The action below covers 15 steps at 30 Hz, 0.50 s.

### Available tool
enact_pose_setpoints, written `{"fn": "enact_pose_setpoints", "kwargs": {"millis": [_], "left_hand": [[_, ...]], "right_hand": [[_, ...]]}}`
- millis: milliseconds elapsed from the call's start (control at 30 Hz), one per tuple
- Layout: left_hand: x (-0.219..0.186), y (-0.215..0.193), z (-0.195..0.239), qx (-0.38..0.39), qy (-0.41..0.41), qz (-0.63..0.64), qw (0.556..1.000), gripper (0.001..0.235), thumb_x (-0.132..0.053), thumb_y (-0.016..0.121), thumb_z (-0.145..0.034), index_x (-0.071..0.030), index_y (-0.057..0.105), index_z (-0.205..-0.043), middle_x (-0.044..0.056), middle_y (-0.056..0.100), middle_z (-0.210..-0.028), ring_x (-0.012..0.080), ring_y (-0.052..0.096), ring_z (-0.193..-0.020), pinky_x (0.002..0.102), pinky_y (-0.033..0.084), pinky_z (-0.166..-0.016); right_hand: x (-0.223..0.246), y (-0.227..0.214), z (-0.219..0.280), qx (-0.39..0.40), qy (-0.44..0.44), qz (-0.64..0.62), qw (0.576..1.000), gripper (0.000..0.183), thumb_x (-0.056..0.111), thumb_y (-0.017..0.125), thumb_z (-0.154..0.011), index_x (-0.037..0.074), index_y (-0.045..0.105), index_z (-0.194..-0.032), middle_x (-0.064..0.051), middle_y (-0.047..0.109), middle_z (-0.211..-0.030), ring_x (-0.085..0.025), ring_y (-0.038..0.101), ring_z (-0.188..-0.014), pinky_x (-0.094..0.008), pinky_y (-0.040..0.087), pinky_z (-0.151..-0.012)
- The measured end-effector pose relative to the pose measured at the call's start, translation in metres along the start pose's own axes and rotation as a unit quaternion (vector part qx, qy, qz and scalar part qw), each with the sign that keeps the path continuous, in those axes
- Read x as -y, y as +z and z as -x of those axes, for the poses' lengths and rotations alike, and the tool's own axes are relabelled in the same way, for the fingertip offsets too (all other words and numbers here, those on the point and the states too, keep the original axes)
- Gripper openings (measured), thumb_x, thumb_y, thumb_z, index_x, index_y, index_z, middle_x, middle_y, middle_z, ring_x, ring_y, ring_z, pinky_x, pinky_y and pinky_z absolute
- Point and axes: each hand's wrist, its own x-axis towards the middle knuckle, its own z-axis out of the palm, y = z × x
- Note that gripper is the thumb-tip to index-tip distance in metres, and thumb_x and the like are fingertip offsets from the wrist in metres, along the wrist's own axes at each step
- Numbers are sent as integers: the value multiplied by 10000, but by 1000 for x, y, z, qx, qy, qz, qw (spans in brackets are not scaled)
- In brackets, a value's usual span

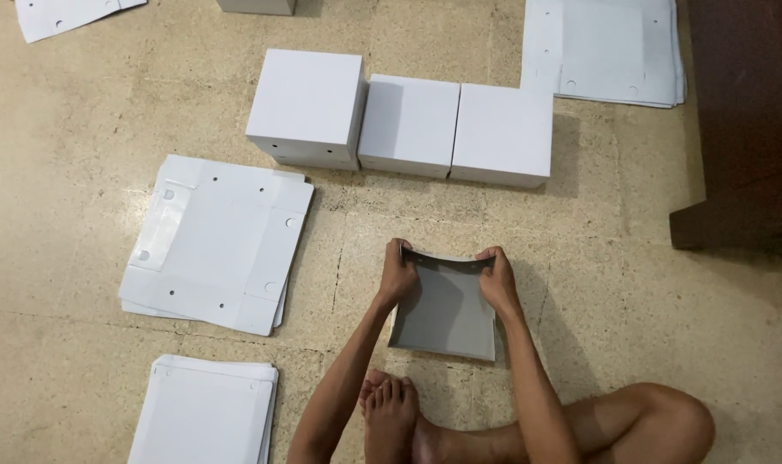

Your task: The person sits on the floor and folds a flat white cardboard sheet into a box shape by hand. They fold the sides up, tuck the tabs into slots, and adjust the corners to form a finished box. Several completed boxes and stacks of flat sheets are visible nearby.

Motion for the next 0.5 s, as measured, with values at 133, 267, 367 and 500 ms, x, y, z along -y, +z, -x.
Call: {"fn": "enact_pose_setpoints", "kwargs": {"millis": [133, 267, 367, 500], "left_hand": [[1, 0, -2, 0, -1, -23, 1000, 314, 14, 533, -847, -150, 439, -1098, 123, 445, -1066, 309, 510, -1013, 408, 417, -922], [14, 2, -6, 1, -7, -7, 1000, 294, 62, 423, -892, -126, 459, -1115, 145, 455, -1060, 329, 513, -960, 432, 432, -885], [9, -1, -5, 5, -13, -7, 1000, 314, 81, 393, -887, -125, 466, -1113, 144, 460, -1057, 316, 514, -918, 433, 441, -845], [-2, -3, -3, 6, -27, -16, 999, 319, 93, 396, -883, -117, 471, -1112, 141, 471, -1063, 303, 520, -901, 426, 442, -824]], "right_hand": [[6, 0, 3, 4, 12, 0, 1000, 295, -121, 368, -854, 12, 519, -1070, -249, 628, -1114, -427, 560, -1188, -537, 417, -999], [3, 1, 2, 6, 6, 0, 1000, 289, -128, 377, -853, 5, 513, -1071, -244, 623, -1117, -418, 554, -1188, -539, 406, -999], [0, 0, 0, 12, -1, 2, 1000, 293, -136, 379, -854, -2, 511, -1080, -248, 619, -1117, -423, 550, -1187, -543, 398, -995], [-10, 1, -5, 14, -9, 5, 1000, 290, -135, 394, -852, 9, 509, -1077, -238, 619, -1114, -428, 550, -1193, -546, 403, -990]]}}
